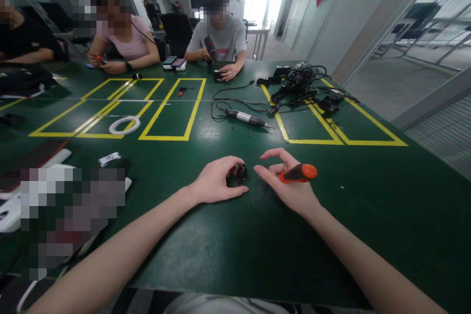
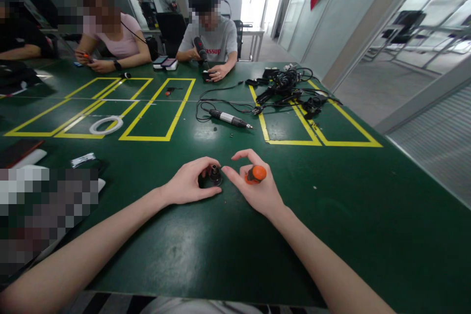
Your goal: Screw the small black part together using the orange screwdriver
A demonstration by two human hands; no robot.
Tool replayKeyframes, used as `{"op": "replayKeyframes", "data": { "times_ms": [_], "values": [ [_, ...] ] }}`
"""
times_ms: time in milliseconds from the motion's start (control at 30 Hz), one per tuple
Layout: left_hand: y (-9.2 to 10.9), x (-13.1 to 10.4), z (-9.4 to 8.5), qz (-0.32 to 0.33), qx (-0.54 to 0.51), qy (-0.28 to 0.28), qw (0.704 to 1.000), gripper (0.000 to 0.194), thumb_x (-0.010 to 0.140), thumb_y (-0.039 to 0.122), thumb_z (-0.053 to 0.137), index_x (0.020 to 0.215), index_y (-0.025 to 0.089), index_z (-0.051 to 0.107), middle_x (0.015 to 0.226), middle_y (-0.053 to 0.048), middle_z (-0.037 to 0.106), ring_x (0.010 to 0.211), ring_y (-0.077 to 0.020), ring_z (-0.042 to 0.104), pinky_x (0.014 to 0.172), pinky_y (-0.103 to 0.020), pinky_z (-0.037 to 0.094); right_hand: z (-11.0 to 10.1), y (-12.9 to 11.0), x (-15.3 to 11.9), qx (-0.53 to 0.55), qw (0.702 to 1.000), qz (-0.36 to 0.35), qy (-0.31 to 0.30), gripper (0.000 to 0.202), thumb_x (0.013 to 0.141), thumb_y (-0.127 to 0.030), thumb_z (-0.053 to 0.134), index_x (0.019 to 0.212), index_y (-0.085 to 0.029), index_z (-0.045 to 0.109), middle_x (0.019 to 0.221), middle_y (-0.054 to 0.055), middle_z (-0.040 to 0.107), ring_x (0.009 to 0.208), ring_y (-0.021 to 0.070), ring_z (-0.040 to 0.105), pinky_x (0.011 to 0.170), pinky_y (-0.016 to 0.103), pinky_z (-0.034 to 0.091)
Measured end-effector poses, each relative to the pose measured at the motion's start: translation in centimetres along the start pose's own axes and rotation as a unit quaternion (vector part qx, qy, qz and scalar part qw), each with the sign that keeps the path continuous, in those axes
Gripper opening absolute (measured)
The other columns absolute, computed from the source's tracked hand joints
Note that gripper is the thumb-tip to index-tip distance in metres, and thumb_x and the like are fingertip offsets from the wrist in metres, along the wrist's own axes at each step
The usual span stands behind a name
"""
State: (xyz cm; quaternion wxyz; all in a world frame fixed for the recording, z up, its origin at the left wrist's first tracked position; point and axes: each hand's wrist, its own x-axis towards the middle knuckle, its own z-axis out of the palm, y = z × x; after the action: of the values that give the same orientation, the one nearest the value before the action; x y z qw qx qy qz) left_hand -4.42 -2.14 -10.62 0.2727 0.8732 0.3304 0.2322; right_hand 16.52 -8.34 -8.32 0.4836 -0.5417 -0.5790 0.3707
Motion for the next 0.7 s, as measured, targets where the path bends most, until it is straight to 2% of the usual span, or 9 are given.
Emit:
{"op": "replayKeyframes", "data": {
  "times_ms": [100,200,367,500,600,700],
  "values": [
    [-0.38,0.07,-0.36,0.013,-0.067,-0.023,0.997,0.034,0.079,0.027,0.076,0.111,0.019,0.065,0.097,-0.002,0.065,0.081,-0.0152,0.059,0.073,-0.027,0.048,0.02,0.03,0.03,0.03,0.999,0.006,-0.02,0.055,0.075,-0.061,0.085,0.1,-0.023,0.052,0.049,-0.012,0.05,0.043,0.0106,0.041,0.047,0.022,0.031],
    [-0.45,0.23,-0.51,-0.007,-0.097,-0.027,0.995,0.024,0.08,0.029,0.076,0.101,0.019,0.067,0.091,-0.001,0.064,0.078,-0.0143,0.058,0.071,-0.027,0.047,-0.03,-0.07,0.07,0.04,0.999,0.016,-0.029,0.058,0.072,-0.061,0.088,0.095,-0.024,0.049,0.051,-0.011,0.051,0.044,0.0108,0.042,0.047,0.022,0.033],
    [-0.28,0.28,-0.34,-0.025,-0.099,-0.032,0.994,0.028,0.08,0.033,0.08,0.099,0.019,0.066,0.086,0.002,0.062,0.076,-0.0133,0.057,0.069,-0.026,0.044,-0.24,-0.76,0.18,-0.016,0.999,0.027,-0.011,0.059,0.067,-0.066,0.089,0.081,-0.023,0.051,0.052,-0.01,0.048,0.045,0.0103,0.042,0.047,0.023,0.034],
    [-0.3,0.26,-0.25,-0.017,-0.09,-0.028,0.995,0.028,0.08,0.034,0.079,0.101,0.019,0.067,0.084,0.002,0.061,0.073,-0.0128,0.055,0.068,-0.026,0.043,-0.12,-0.93,0.23,0.021,0.998,0.047,-0.03,0.062,0.061,-0.062,0.093,0.086,-0.023,0.051,0.057,-0.009,0.052,0.049,0.0114,0.048,0.049,0.023,0.04],
    [-0.24,0.25,-0.27,-0.02,-0.084,-0.03,0.996,0.027,0.08,0.035,0.079,0.1,0.019,0.067,0.082,0.003,0.061,0.073,-0.0129,0.055,0.068,-0.026,0.043,0.05,-0.7,0.27,0.078,0.996,0.013,-0.049,0.055,0.071,-0.062,0.087,0.091,-0.023,0.054,0.068,-0.005,0.061,0.055,0.0124,0.054,0.052,0.024,0.045],
    [-0.14,0.24,-0.29,-0.026,-0.086,-0.035,0.995,0.027,0.081,0.035,0.078,0.1,0.019,0.068,0.082,0.003,0.062,0.073,-0.013,0.056,0.069,-0.026,0.043,0.13,-0.46,0.35,0.109,0.993,-0.037,-0.04,0.043,0.088,-0.062,0.073,0.091,-0.022,0.059,0.069,-0.002,0.062,0.051,0.0107,0.05,0.048,0.024,0.042]
  ]
}}
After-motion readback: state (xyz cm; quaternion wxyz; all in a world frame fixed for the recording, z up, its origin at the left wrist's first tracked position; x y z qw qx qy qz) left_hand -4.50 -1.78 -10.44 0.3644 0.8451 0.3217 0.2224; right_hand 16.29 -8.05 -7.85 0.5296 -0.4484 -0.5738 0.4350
